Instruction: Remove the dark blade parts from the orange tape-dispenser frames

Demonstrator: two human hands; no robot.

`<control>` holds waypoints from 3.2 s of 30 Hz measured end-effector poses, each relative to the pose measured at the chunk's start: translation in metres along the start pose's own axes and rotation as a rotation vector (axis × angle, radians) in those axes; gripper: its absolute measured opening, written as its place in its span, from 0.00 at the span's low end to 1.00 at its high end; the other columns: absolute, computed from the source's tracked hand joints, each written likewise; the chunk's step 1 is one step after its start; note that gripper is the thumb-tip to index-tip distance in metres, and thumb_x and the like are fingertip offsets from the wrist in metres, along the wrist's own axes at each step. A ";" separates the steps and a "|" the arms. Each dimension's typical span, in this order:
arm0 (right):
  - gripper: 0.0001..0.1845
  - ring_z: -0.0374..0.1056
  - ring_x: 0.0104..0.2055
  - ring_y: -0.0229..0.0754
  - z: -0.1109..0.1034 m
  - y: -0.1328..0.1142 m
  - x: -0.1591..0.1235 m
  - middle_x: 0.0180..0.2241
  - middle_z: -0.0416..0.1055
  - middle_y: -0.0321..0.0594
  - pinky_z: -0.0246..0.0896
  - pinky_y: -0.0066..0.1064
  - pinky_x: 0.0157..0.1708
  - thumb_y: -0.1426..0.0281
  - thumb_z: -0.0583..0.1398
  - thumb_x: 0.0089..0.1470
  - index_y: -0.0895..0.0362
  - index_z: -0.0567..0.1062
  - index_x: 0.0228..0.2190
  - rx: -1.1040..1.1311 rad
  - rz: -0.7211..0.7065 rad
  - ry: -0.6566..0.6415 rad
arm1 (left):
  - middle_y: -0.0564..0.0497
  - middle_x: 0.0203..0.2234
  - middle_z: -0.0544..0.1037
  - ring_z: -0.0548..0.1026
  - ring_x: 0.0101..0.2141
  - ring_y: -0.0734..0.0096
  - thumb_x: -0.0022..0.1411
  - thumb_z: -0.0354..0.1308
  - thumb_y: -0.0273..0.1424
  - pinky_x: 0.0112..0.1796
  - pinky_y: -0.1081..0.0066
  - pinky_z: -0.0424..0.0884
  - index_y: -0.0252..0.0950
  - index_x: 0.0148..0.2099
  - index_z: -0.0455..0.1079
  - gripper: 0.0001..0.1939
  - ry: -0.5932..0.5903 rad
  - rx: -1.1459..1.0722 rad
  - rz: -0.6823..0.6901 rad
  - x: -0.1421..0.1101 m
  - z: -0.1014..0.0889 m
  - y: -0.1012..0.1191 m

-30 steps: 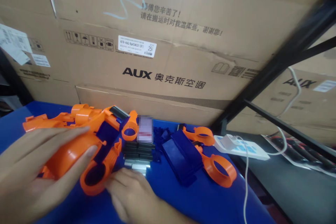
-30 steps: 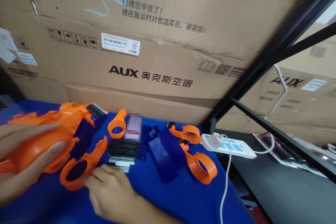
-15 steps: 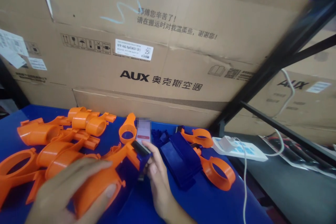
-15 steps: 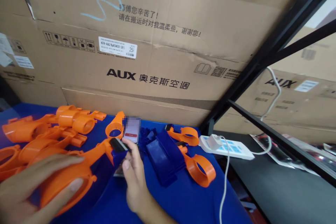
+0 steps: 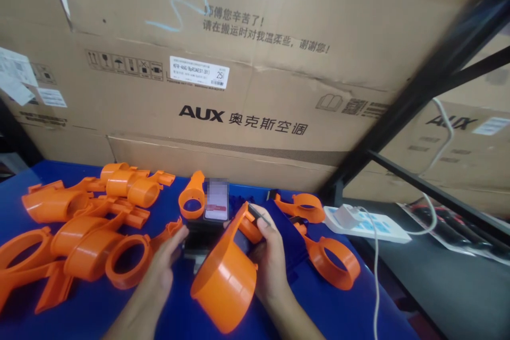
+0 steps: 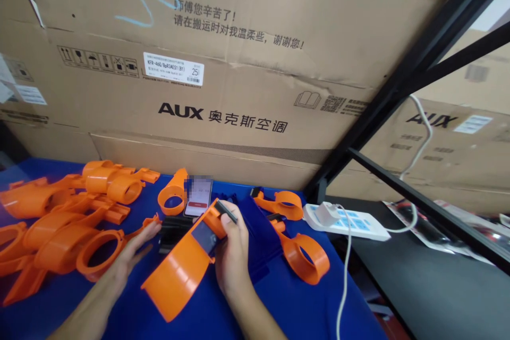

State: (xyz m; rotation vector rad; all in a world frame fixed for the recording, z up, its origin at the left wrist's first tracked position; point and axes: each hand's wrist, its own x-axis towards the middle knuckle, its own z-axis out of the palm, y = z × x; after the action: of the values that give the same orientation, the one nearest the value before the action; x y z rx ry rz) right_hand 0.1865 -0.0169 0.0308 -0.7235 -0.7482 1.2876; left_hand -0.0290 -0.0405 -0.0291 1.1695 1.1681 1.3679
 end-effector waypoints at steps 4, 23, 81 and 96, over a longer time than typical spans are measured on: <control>0.17 0.74 0.31 0.45 0.003 0.000 -0.004 0.33 0.78 0.38 0.69 0.31 0.29 0.57 0.67 0.54 0.53 0.79 0.43 -0.023 0.001 0.001 | 0.40 0.61 0.78 0.65 0.67 0.42 0.68 0.51 0.58 0.67 0.42 0.58 0.42 0.64 0.74 0.34 0.077 -0.091 -0.094 0.003 -0.001 -0.013; 0.15 0.75 0.42 0.51 -0.003 0.012 -0.001 0.39 0.78 0.41 0.71 0.40 0.45 0.56 0.67 0.58 0.52 0.80 0.41 -0.158 0.029 -0.103 | 0.45 0.68 0.68 0.62 0.69 0.47 0.73 0.47 0.54 0.68 0.43 0.54 0.48 0.67 0.66 0.29 0.035 0.233 -0.005 0.036 -0.008 -0.020; 0.21 0.70 0.41 0.44 -0.002 0.014 -0.006 0.42 0.75 0.37 0.67 0.35 0.43 0.51 0.63 0.64 0.48 0.69 0.51 -0.479 0.100 -0.268 | 0.48 0.60 0.79 0.77 0.58 0.46 0.64 0.66 0.43 0.56 0.53 0.76 0.49 0.63 0.75 0.25 -0.254 -0.089 -0.093 0.021 0.040 0.028; 0.20 0.62 0.25 0.36 -0.007 0.020 0.007 0.24 0.71 0.34 0.60 0.28 0.26 0.53 0.68 0.59 0.57 0.80 0.40 -0.518 0.058 -0.158 | 0.44 0.55 0.83 0.79 0.56 0.51 0.63 0.69 0.42 0.57 0.58 0.74 0.41 0.61 0.76 0.27 -0.164 -0.255 -0.117 0.044 0.053 0.037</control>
State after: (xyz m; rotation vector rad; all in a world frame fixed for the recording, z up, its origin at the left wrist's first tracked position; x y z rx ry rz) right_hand 0.1815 -0.0074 0.0113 -1.0710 -1.2208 1.2214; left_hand 0.0174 0.0041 0.0156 0.9943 0.9028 1.2649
